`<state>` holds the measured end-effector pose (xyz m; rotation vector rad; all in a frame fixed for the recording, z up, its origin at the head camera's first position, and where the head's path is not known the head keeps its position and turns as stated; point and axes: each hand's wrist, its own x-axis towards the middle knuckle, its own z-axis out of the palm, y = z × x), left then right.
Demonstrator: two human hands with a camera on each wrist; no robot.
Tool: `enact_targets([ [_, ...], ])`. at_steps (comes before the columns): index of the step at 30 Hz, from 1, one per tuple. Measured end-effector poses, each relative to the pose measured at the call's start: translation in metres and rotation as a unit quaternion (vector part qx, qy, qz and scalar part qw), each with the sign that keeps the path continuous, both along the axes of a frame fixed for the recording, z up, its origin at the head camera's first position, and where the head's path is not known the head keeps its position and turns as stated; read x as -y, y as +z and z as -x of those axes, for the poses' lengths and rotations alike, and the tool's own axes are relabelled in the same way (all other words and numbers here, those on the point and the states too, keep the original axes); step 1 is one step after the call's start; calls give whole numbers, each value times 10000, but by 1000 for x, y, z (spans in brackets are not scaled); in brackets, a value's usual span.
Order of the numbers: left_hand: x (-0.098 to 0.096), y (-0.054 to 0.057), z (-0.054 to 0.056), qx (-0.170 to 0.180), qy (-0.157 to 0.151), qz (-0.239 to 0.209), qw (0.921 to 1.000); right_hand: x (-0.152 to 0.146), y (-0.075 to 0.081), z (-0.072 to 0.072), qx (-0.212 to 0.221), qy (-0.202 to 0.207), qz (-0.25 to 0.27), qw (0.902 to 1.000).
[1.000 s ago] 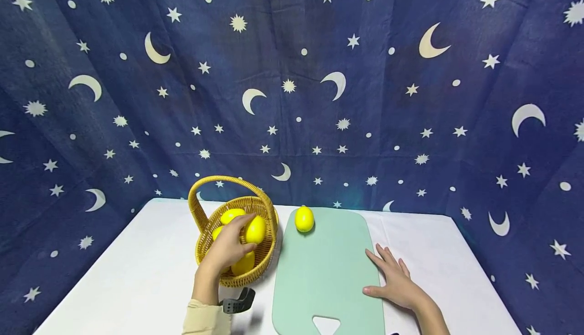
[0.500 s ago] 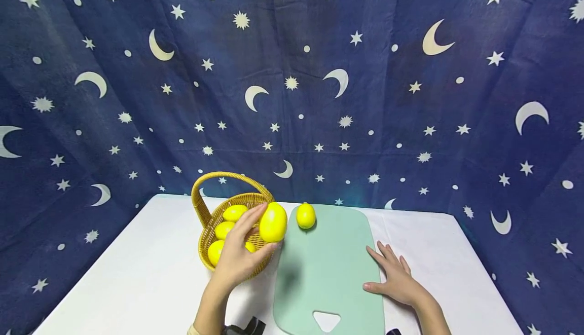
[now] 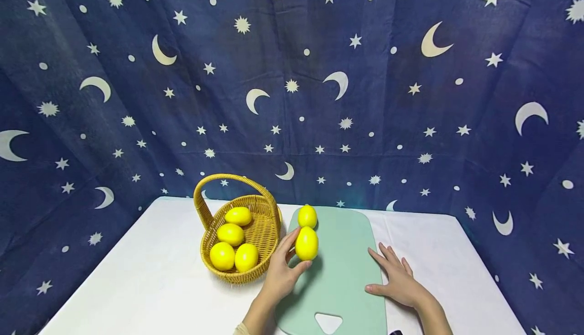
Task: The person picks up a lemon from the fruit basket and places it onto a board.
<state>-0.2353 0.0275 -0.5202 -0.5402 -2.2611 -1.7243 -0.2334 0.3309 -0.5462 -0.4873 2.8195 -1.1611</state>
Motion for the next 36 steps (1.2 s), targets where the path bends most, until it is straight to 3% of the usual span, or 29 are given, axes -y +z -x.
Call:
enact_targets([
  [4,-1,-18,3,152,41,151,9998,0,0,0,-15,2,-16,10000],
  [9,2,-28,6,396,199,213,9988,0,1,2,-71,13,-46,10000],
  [19,1,-31,12,496,865,721,9924,0,1,1,-4,18,-68,10000],
  [36,-1,-33,12,580,1197,1093,9851,0,1,1,103,-2,-5,9999],
])
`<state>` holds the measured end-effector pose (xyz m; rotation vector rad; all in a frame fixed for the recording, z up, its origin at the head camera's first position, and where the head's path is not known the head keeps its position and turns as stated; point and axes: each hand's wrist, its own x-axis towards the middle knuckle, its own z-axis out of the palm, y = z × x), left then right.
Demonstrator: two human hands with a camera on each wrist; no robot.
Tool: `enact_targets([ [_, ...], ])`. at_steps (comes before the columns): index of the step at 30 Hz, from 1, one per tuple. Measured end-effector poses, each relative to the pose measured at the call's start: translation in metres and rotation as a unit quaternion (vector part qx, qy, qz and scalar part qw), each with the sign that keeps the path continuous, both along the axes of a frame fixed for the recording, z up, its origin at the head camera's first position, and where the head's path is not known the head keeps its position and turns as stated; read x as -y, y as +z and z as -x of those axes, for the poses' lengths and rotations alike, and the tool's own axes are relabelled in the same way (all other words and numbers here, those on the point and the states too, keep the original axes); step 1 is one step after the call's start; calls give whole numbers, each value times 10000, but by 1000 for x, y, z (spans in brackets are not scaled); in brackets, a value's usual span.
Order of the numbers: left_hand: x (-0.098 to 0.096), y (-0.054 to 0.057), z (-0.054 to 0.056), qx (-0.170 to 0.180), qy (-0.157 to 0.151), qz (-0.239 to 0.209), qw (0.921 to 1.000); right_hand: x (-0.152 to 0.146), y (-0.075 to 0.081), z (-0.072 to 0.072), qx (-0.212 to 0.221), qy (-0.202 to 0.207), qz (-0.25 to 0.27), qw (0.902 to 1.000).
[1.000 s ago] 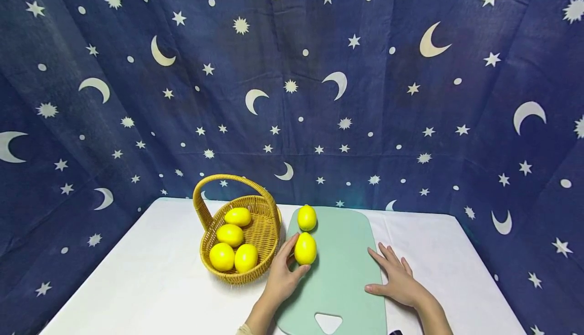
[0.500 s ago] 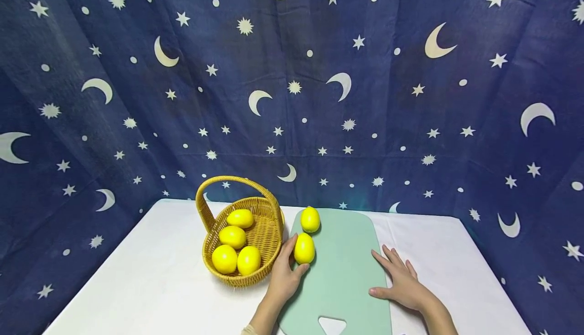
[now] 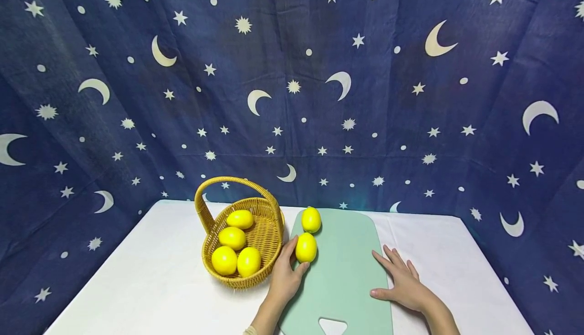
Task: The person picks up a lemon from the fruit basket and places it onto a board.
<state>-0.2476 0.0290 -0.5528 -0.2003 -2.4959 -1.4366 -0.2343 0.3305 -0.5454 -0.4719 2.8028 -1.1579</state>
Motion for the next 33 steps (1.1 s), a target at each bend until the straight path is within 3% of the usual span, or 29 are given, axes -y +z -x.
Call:
enact_targets([
  [19,-1,5,-1,-11,97,1,10000,2,2,-2,-8,-34,-67,10000],
  [33,-2,4,0,5,160,-91,9998,1,-1,-3,-269,28,-39,9996],
])
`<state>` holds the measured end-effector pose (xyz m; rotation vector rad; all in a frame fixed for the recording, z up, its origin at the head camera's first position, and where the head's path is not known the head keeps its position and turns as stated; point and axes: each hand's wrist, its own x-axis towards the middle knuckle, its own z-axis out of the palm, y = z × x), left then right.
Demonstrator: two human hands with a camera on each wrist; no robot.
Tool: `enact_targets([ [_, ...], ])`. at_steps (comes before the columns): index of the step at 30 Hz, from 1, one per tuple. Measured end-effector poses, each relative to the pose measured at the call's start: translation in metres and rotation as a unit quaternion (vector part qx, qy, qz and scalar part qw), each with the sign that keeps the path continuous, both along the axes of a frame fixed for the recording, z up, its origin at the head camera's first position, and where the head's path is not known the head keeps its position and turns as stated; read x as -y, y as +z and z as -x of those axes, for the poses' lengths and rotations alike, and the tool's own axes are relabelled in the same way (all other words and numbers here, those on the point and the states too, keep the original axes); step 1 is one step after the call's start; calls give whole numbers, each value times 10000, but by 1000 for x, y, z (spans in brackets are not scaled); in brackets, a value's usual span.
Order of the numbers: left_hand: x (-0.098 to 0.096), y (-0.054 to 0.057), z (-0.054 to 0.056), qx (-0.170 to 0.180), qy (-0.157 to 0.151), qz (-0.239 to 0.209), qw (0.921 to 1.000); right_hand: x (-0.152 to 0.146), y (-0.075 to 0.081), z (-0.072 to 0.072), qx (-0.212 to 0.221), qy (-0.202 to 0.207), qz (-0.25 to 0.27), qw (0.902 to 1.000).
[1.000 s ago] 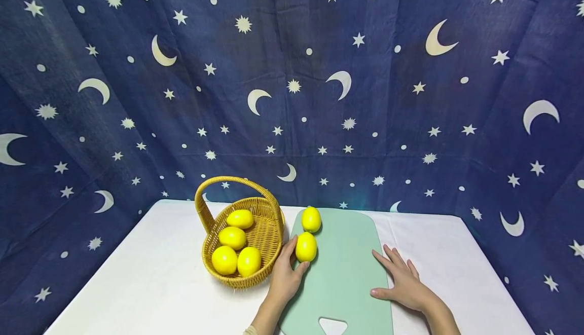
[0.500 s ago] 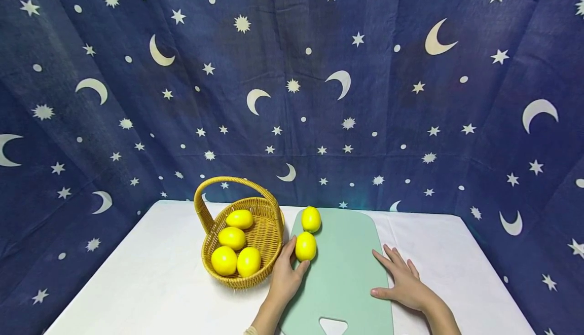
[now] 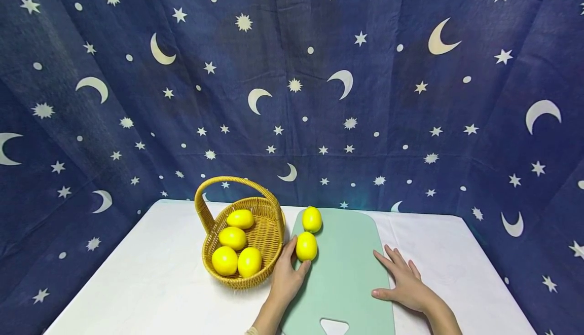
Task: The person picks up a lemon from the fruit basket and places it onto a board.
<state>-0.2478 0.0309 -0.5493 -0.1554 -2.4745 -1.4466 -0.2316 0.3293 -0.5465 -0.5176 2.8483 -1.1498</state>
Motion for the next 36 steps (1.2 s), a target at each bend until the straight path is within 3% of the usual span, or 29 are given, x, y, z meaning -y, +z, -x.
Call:
enact_targets([
  [6,-2,0,2,30,-110,-329,9994,-2,1,1,-70,20,18,10000],
  [17,-3,1,2,-17,-62,-287,9996,-3,-1,2,-16,8,74,10000],
  [21,-2,0,1,-250,66,-101,9996,-1,-2,3,79,-43,20,10000],
  [24,-2,4,-2,-615,133,162,9979,1,-4,2,86,-88,-47,9999],
  [27,-2,16,-7,-1047,69,455,9934,2,-5,2,105,-99,-49,9999],
  [30,1,41,-14,-1397,-192,692,9876,2,-4,1,93,-67,-19,9999],
  [33,12,71,-19,-1472,-830,700,9831,2,-3,1,80,-28,14,10000],
  [36,33,97,-21,-1161,-1642,522,9782,0,-2,2,81,-15,40,10000],
])
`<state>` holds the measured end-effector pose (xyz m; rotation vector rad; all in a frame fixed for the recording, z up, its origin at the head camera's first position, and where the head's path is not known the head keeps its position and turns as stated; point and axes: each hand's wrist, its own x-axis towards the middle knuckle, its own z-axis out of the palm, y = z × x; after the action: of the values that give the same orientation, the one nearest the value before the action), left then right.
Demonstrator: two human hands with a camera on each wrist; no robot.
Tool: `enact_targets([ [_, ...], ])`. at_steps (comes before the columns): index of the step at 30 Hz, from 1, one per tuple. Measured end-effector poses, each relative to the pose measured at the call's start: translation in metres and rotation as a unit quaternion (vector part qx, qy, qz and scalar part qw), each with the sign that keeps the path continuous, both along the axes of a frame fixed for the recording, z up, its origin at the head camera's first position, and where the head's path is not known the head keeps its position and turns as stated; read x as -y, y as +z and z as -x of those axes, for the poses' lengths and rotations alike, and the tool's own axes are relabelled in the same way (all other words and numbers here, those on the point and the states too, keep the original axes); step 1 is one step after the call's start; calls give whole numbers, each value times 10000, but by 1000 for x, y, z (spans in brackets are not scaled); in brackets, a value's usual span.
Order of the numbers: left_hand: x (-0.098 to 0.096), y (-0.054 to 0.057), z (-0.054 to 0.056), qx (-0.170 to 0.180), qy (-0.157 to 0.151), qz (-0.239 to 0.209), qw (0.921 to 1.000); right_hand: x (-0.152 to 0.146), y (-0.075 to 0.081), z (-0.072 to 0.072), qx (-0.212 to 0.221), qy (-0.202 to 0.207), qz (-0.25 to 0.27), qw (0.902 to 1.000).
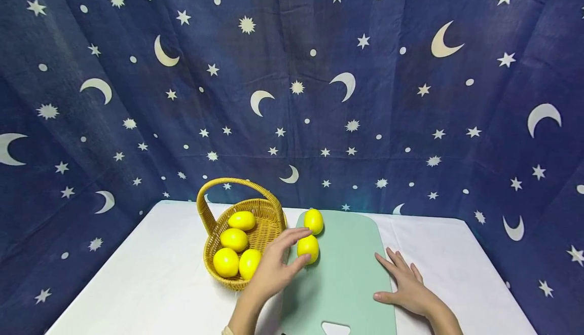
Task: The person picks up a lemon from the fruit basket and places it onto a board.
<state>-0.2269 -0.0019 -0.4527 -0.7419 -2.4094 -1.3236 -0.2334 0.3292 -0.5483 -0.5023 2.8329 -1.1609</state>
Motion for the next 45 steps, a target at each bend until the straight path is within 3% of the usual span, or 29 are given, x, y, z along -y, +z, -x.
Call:
enact_targets([
  [3,28,16,-1,704,-708,-113,9949,-1,-1,1,8,2,-12,10000],
  [6,55,22,0,1316,-1038,-342,9853,-2,-2,0,34,-1,-11,10000],
  [11,91,13,5,1553,-779,-296,9844,-1,-2,0,13,-2,-2,10000],
  [16,110,-4,7,1837,-516,276,9812,1,-4,-1,-68,20,-15,10000],
  [23,113,-16,8,1682,-83,1393,9758,2,-7,-1,-123,-8,-56,9999],
  [27,110,-19,11,1570,42,1714,9726,2,-7,-2,-179,-10,-58,9998],
  [36,101,-32,20,1453,463,1723,9732,2,-7,-4,-130,-36,-110,9998],
  [45,91,-36,24,1464,945,1238,9769,2,-5,-3,-240,20,-113,9996],
])
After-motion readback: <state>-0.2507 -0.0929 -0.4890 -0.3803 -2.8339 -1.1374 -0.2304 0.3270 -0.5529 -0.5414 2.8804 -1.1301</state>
